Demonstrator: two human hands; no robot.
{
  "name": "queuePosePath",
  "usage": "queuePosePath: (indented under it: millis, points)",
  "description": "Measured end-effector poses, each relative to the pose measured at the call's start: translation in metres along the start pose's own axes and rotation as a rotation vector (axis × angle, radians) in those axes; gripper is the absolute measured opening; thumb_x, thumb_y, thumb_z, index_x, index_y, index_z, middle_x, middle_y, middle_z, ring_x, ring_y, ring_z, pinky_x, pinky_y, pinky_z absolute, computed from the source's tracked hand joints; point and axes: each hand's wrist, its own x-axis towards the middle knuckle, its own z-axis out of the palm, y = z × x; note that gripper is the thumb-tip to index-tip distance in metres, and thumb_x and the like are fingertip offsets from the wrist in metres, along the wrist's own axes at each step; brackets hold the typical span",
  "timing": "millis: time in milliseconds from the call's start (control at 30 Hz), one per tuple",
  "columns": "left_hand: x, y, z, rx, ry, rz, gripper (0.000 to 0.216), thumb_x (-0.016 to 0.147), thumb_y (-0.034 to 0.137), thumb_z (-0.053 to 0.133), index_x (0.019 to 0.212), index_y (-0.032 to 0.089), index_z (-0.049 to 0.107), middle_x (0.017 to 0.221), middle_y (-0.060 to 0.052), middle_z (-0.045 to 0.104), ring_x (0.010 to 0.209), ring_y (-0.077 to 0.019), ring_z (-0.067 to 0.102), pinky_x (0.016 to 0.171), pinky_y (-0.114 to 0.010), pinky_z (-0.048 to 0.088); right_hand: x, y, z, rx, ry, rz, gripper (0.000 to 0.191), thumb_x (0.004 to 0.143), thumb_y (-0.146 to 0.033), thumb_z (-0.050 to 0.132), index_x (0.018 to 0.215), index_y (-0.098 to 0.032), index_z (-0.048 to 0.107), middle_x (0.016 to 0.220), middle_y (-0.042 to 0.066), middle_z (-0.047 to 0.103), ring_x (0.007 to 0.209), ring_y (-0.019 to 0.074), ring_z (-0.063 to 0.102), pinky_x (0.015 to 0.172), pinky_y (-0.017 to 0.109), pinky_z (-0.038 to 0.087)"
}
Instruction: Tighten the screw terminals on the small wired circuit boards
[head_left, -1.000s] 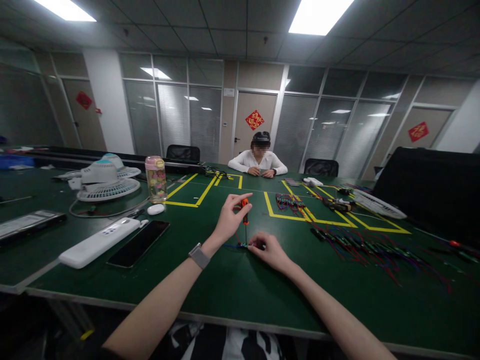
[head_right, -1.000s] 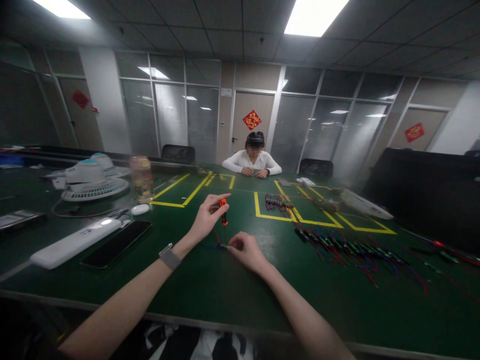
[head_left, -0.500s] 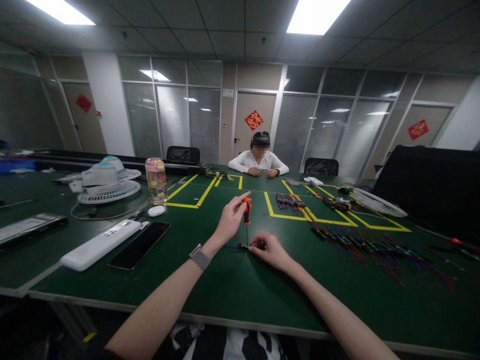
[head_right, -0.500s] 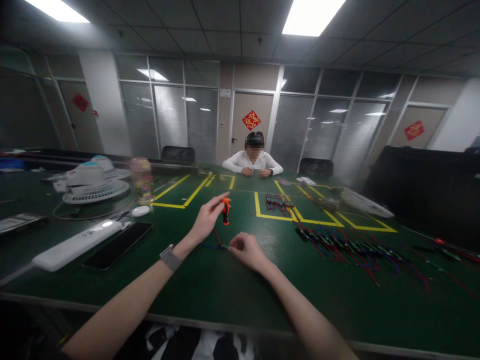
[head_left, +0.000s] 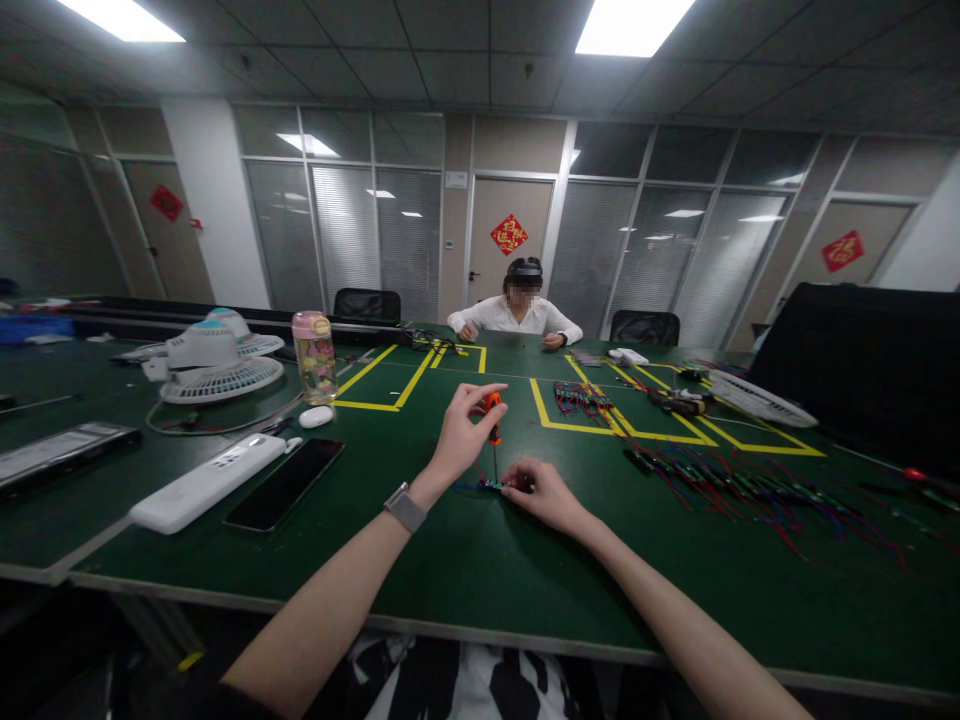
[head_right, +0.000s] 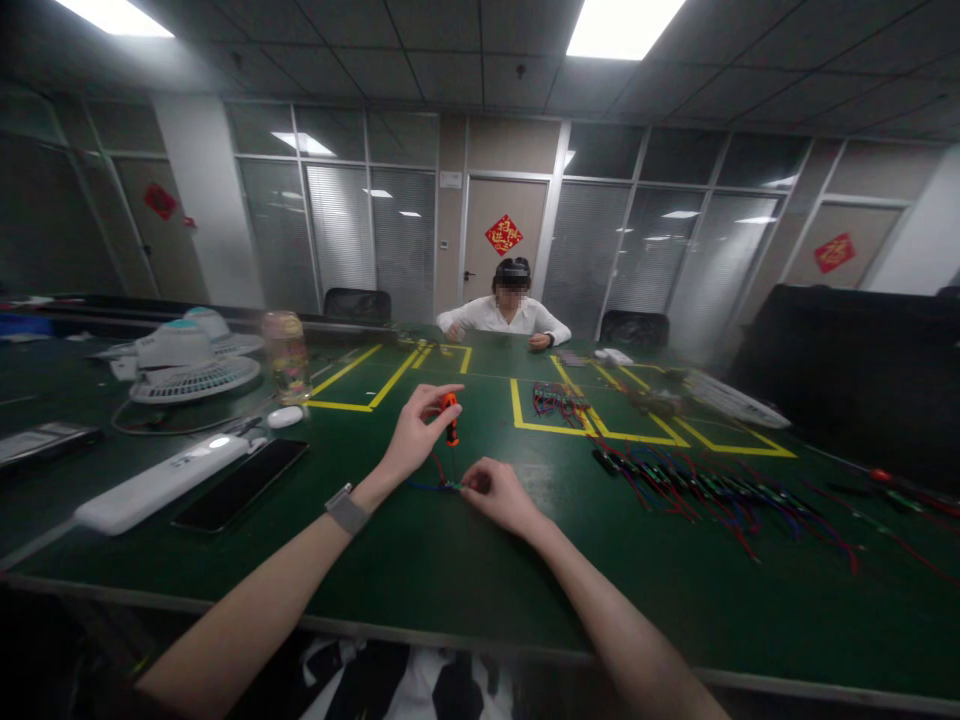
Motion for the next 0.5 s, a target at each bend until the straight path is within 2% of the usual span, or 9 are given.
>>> queuePosePath:
  millis: [133, 233, 300, 433, 500]
  points:
    - [0.0016, 0.0, -0.0004, -0.11, -0.087, -0.04, 0.033, 0.086, 0.026, 0.046, 0.116, 0.022, 0.058, 0.101, -0.005, 0.056, 0.092, -0.0137, 0.056, 0.083, -0.027, 0.046, -0.0003, -0.0011, -0.0014, 0.006, -0.007, 0.007, 0.008, 0.072, -0.016, 0.06, 0.079, -0.013, 0.064, 0.068, 0.001, 0.06, 0.062, 0.0113, 0.053, 0.058, 0.021, 0.041]
    - [0.0019, -0.0007, -0.0004, -0.072, -0.038, -0.036, 0.032, 0.082, 0.029, 0.054, 0.112, 0.021, 0.061, 0.095, -0.004, 0.056, 0.083, -0.0132, 0.057, 0.078, -0.027, 0.048, 0.0001, -0.0005, -0.0014, -0.004, -0.013, 0.0, 0.009, 0.072, -0.017, 0.061, 0.079, -0.014, 0.065, 0.068, 0.001, 0.06, 0.063, 0.0116, 0.053, 0.059, 0.022, 0.041]
    - [0.0017, -0.0007, -0.0005, -0.012, 0.011, -0.013, 0.031, 0.08, 0.031, 0.056, 0.109, 0.021, 0.063, 0.098, -0.005, 0.055, 0.087, -0.0142, 0.056, 0.078, -0.026, 0.047, 0.0003, 0.0001, -0.001, -0.007, -0.013, 0.006, 0.01, 0.072, -0.017, 0.061, 0.08, -0.014, 0.065, 0.069, 0.001, 0.06, 0.064, 0.0118, 0.053, 0.06, 0.022, 0.042]
    - [0.0016, 0.0003, -0.0003, -0.129, -0.085, -0.075, 0.035, 0.087, 0.029, 0.045, 0.118, 0.022, 0.057, 0.098, -0.005, 0.058, 0.086, -0.0139, 0.057, 0.079, -0.028, 0.047, 0.0003, 0.0007, -0.0002, -0.004, -0.016, 0.024, 0.011, 0.072, -0.018, 0.06, 0.081, -0.013, 0.066, 0.07, 0.001, 0.06, 0.064, 0.0121, 0.053, 0.059, 0.022, 0.042]
    - [0.0009, 0.0005, 0.0001, -0.129, -0.086, -0.072, 0.035, 0.085, 0.031, 0.048, 0.117, 0.021, 0.058, 0.092, -0.004, 0.058, 0.082, -0.0136, 0.058, 0.077, -0.027, 0.048, 0.0002, 0.0005, -0.0002, -0.004, -0.02, 0.017, 0.011, 0.072, -0.017, 0.06, 0.081, -0.013, 0.066, 0.07, 0.001, 0.06, 0.063, 0.012, 0.053, 0.059, 0.022, 0.041]
